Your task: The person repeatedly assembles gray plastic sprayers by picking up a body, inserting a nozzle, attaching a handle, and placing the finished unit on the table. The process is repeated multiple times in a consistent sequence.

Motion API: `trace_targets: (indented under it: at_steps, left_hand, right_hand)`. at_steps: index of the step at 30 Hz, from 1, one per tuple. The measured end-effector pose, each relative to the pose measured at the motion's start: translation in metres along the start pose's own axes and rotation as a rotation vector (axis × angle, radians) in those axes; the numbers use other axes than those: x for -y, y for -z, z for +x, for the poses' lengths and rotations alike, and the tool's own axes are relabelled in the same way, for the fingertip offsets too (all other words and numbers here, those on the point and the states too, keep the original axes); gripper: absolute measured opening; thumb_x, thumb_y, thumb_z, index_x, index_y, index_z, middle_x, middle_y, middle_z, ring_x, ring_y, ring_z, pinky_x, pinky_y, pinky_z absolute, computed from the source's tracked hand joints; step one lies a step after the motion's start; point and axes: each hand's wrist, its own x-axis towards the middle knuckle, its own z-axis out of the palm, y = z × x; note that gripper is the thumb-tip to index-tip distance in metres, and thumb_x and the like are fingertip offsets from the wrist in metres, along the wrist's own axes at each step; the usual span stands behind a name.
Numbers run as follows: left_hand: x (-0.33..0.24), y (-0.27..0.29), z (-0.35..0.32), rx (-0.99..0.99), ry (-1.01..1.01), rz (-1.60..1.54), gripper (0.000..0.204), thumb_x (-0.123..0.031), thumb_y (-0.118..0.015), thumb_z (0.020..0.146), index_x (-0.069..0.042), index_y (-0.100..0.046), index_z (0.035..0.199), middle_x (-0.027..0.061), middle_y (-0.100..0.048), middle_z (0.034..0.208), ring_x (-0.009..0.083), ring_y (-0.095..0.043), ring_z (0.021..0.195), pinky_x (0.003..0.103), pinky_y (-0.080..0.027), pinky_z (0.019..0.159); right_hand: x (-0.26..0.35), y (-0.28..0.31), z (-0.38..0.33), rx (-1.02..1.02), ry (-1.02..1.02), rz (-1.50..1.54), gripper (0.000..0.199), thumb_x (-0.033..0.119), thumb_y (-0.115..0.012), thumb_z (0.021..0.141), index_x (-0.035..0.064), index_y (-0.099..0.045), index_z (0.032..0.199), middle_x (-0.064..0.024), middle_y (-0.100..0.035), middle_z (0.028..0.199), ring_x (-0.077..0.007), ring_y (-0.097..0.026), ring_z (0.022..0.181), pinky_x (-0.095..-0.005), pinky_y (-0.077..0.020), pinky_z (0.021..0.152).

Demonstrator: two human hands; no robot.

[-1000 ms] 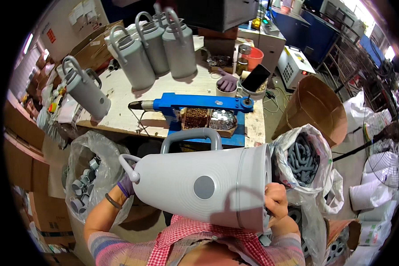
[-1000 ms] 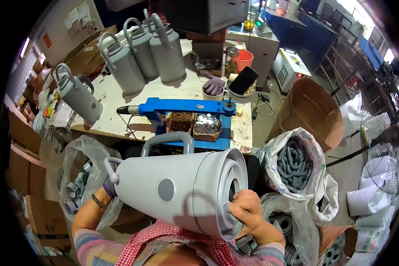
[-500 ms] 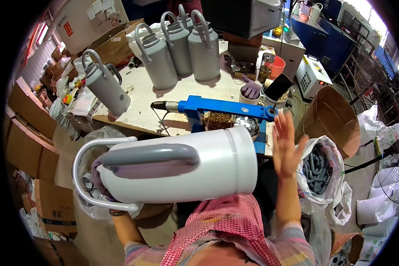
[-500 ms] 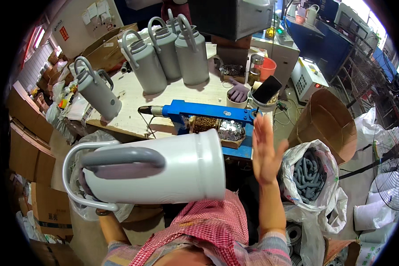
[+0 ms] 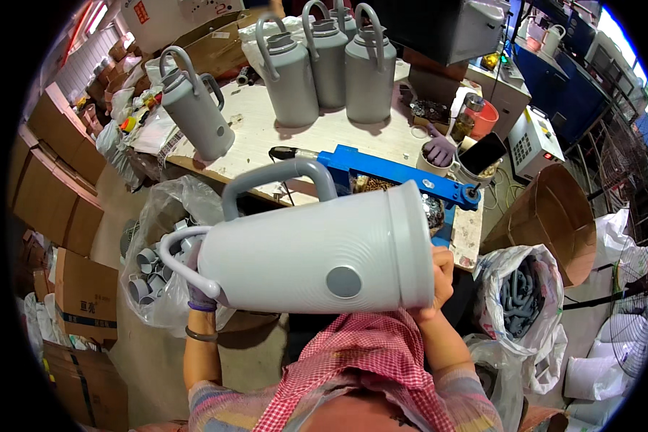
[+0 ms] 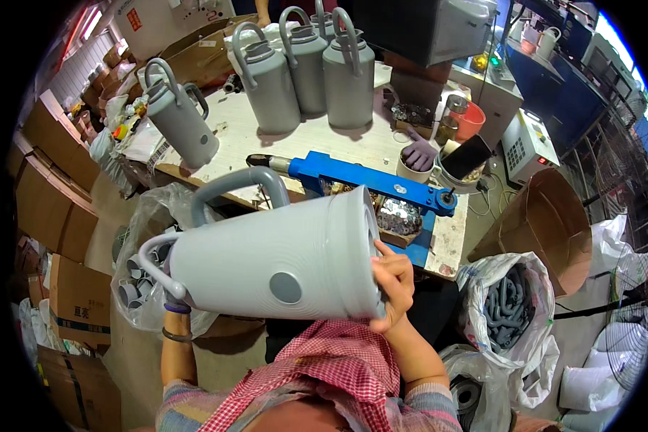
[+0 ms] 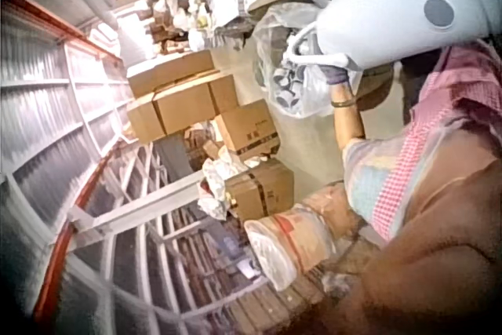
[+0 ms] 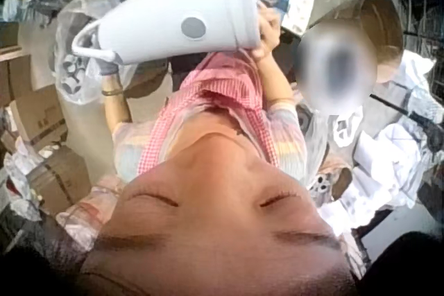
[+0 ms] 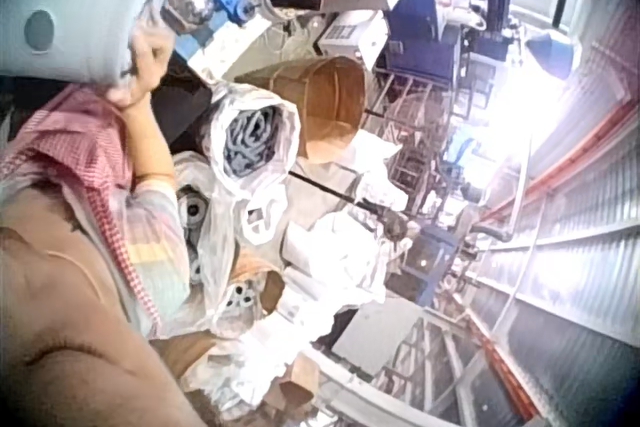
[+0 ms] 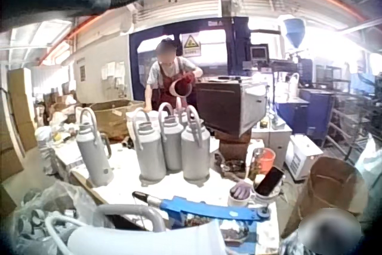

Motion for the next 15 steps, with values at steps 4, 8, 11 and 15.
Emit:
trace_targets:
  at_steps: [4,8,11,15]
  left_hand:
    - [-0.102,-0.071,-0.003,-0.159,-0.350,0.256,0.038,-0.024,-0.052,0.098,0.003,-0.054,0.124,0.0151,-0.061,0.121,0.0251,-0.059,0.112,0.039,-0.047,0.099]
    - [-0.171,-0.072,0.000,-0.085,-0.744,0.678,0.037,-0.025,-0.050,0.094,0.004,-0.059,0.116,0.0183,-0.063,0.112,0.0268,-0.062,0.103,0.038,-0.049,0.095]
    - [-0.175,-0.056,0.012,-0.077,-0.754,0.931,0.032,-0.020,-0.051,0.093,0.003,-0.060,0.113,0.0181,-0.064,0.112,0.0263,-0.061,0.106,0.037,-0.047,0.097]
    - [-0.186,-0.046,0.010,-0.132,-0.510,0.890,0.038,-0.025,-0.054,0.094,0.003,-0.060,0.119,0.0171,-0.064,0.117,0.0253,-0.060,0.111,0.037,-0.047,0.099]
  right_hand:
    - [-0.064,-0.044,0.000,-0.394,-0.855,0.431,0.058,0.053,-0.045,0.100,-0.0014,-0.063,0.111,-0.0096,-0.065,0.101,-0.0175,-0.058,0.090,-0.0303,-0.0448,0.083]
    - [-0.057,-0.082,0.025,-0.031,-1.353,0.727,0.070,0.060,-0.044,0.098,-0.0021,-0.055,0.129,-0.0129,-0.064,0.115,-0.0201,-0.060,0.100,-0.0344,-0.0471,0.092]
    - [-0.018,-0.068,0.038,0.159,-1.102,0.617,0.082,0.067,-0.045,0.094,-0.0039,-0.048,0.137,-0.0151,-0.054,0.123,-0.0252,-0.054,0.111,-0.0384,-0.0411,0.102]
    - [-0.020,-0.089,0.018,0.182,-0.211,0.455,0.087,0.072,-0.041,0.092,-0.0035,-0.048,0.135,-0.0144,-0.047,0.121,-0.0301,-0.046,0.118,-0.0446,-0.0333,0.107]
